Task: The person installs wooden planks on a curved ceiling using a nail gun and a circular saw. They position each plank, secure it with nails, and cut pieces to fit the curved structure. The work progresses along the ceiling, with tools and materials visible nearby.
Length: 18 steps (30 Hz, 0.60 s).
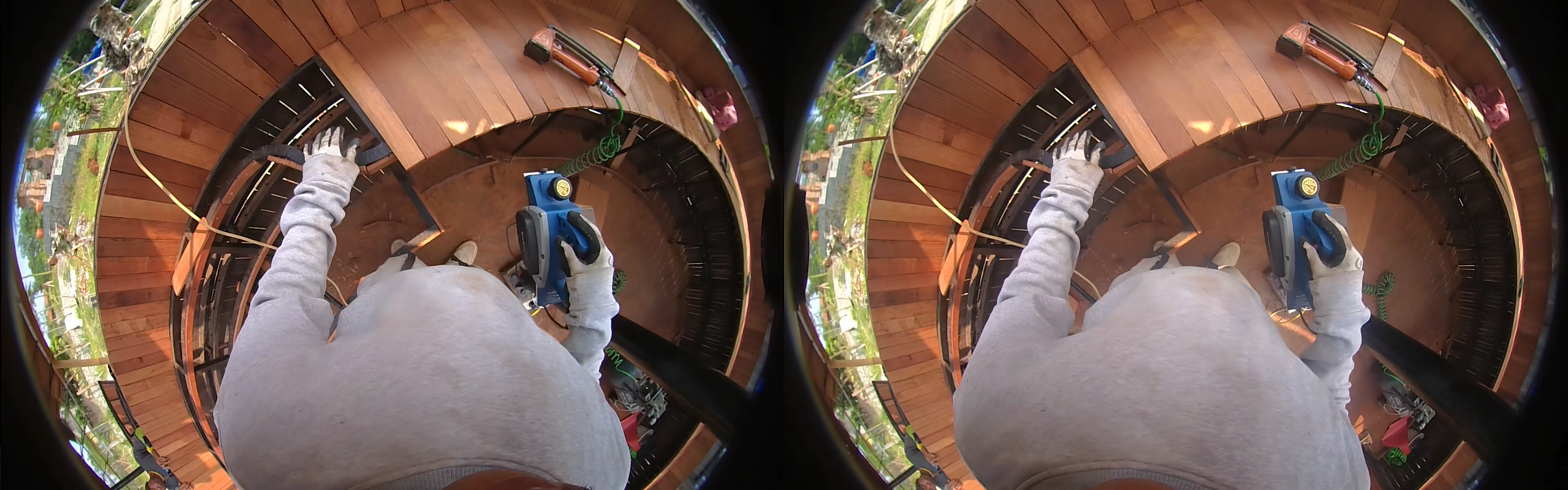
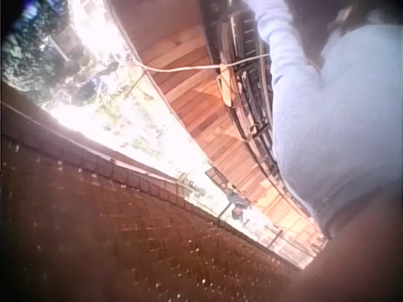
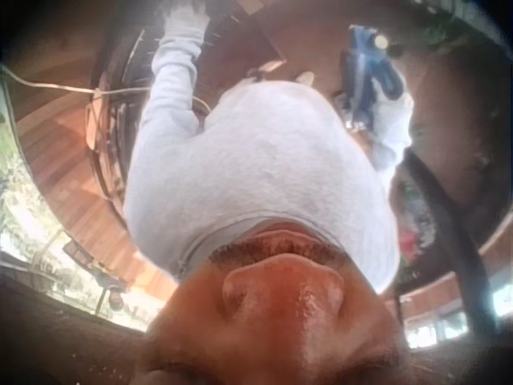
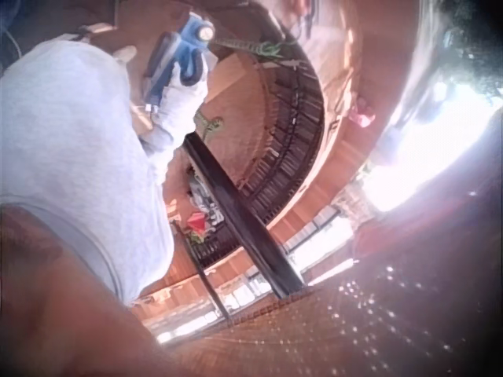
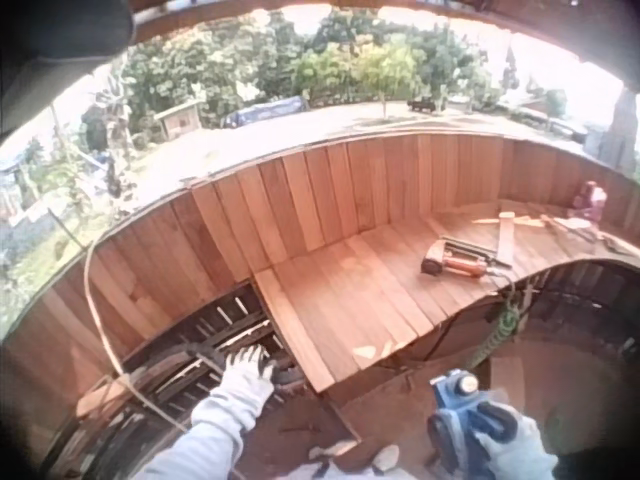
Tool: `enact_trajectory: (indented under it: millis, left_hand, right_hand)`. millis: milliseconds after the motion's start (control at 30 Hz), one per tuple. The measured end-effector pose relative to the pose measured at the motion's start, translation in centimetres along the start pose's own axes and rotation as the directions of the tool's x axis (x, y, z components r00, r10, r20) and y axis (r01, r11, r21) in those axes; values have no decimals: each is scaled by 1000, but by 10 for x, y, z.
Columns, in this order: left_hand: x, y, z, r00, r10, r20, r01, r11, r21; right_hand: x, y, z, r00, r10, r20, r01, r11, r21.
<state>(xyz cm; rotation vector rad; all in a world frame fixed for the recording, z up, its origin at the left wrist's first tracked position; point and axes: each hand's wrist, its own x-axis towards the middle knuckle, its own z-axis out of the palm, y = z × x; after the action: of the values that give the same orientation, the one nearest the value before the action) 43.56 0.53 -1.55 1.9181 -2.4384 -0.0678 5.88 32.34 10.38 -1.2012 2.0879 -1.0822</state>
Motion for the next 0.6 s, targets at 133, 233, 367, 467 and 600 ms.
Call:
enact_trajectory:
  millis: [133,233,367,467,600]
  left_hand:
    - [37,-54,1,994,-64,-94,72,994,81]
    - [54,-82,2,994,-107,6,105,989,105]
    - [60,-75,-13,973,-177,148,162,981,107]
    - [58,-83,-10,988,-134,75,136,991,-16]
    - [57,-90,-1,992,-119,32,122,989,-88]
  right_hand:
    - [24,-37,12,979,-173,104,182,979,-91]
    - [36,-70,38,975,-99,199,101,995,3]
    - [42,-93,77,950,-162,267,177,984,-31]
    - [43,-106,103,945,-142,296,165,985,-53]
    - [44,-119,126,940,-141,311,181,978,-107]
